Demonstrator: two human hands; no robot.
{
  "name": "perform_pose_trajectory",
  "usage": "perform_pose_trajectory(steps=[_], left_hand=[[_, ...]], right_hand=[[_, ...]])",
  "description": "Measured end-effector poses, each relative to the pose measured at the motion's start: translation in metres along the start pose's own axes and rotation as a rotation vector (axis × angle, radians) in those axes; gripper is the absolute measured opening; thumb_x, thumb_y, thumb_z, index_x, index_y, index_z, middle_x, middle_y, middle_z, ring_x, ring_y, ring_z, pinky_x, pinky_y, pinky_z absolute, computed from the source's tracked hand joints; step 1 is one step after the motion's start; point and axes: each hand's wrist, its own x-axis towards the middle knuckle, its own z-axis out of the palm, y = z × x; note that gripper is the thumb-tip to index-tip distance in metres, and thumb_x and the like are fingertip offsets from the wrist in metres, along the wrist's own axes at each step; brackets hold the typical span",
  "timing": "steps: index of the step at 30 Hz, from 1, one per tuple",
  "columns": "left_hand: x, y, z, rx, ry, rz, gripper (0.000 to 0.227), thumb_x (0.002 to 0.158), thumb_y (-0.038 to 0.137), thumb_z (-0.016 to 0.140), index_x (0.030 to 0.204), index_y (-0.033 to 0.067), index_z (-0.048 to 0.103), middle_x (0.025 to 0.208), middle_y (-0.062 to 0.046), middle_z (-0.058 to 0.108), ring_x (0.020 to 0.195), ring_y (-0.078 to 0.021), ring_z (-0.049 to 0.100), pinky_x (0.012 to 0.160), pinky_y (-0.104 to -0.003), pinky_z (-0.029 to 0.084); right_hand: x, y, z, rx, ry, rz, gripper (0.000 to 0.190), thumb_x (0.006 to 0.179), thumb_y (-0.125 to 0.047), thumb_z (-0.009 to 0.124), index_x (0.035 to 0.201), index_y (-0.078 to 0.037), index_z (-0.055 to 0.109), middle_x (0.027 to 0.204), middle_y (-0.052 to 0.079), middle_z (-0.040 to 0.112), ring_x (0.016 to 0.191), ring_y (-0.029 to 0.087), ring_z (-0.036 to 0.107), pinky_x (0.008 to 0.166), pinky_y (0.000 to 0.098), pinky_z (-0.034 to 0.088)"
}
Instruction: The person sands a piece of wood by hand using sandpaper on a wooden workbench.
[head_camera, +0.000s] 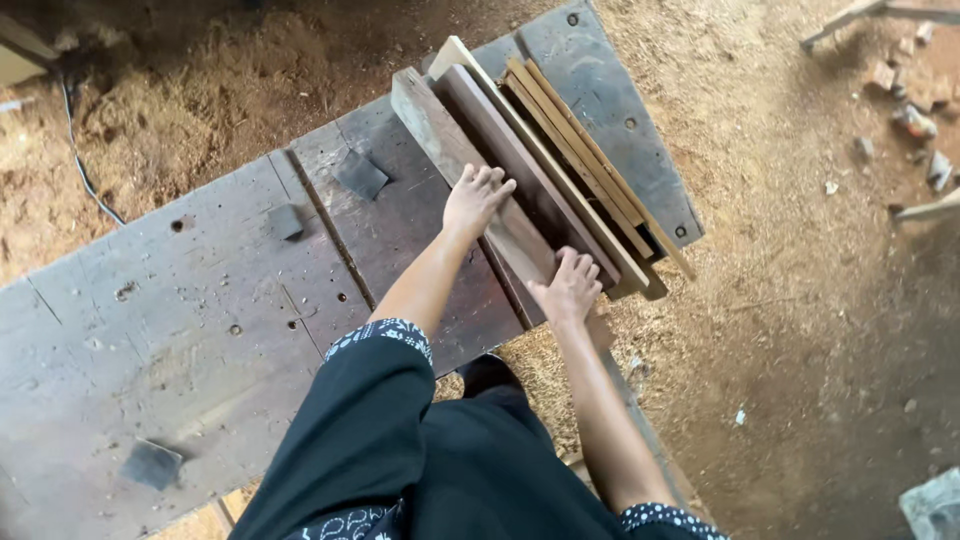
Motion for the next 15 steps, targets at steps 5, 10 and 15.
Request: perform_pose_trajectory(steps=[5,10,15], left_hand=[[-0.028,-0.023,-0.013,0.08,0.289,-0.03,0.032,0.089,0.023,0.056,0.12,0.025,0.063,0.145,-0.003,0.054,0.141,-0.0259,0.043,0.121,-0.055,0.019],[-0.046,-0.014,-0.023,-0.196,0.154,0.04,0.025,0.102,0.016,0.054,0.121,0.0255,0.067,0.11,0.002,0.067,0.12,-0.0209,0.059,0.13,-0.052,0.02],[-0.119,-0.002,-0.05,-0.301,0.29,0.032,0.027,0.085,0.019,0.068,0.111,0.0266,0.067,0.102,0.005,0.066,0.113,-0.0175,0.061,0.121,-0.049,0.028]], right_hand=[[-0.016,-0.01,0.022,0.166,0.032,-0.11,0.081,0.077,-0.028,0.086,0.147,-0.014,0.047,0.13,0.009,0.065,0.112,0.031,0.065,0.091,0.0498,0.051],[-0.034,0.013,0.011,0.226,0.048,-0.138,0.071,0.073,-0.027,0.087,0.138,-0.022,0.058,0.121,0.006,0.074,0.099,0.029,0.073,0.083,0.0435,0.056],[-0.072,0.046,-0.002,0.157,0.018,-0.342,0.073,0.076,-0.036,0.086,0.143,-0.023,0.058,0.12,0.003,0.075,0.097,0.024,0.075,0.083,0.0391,0.06]])
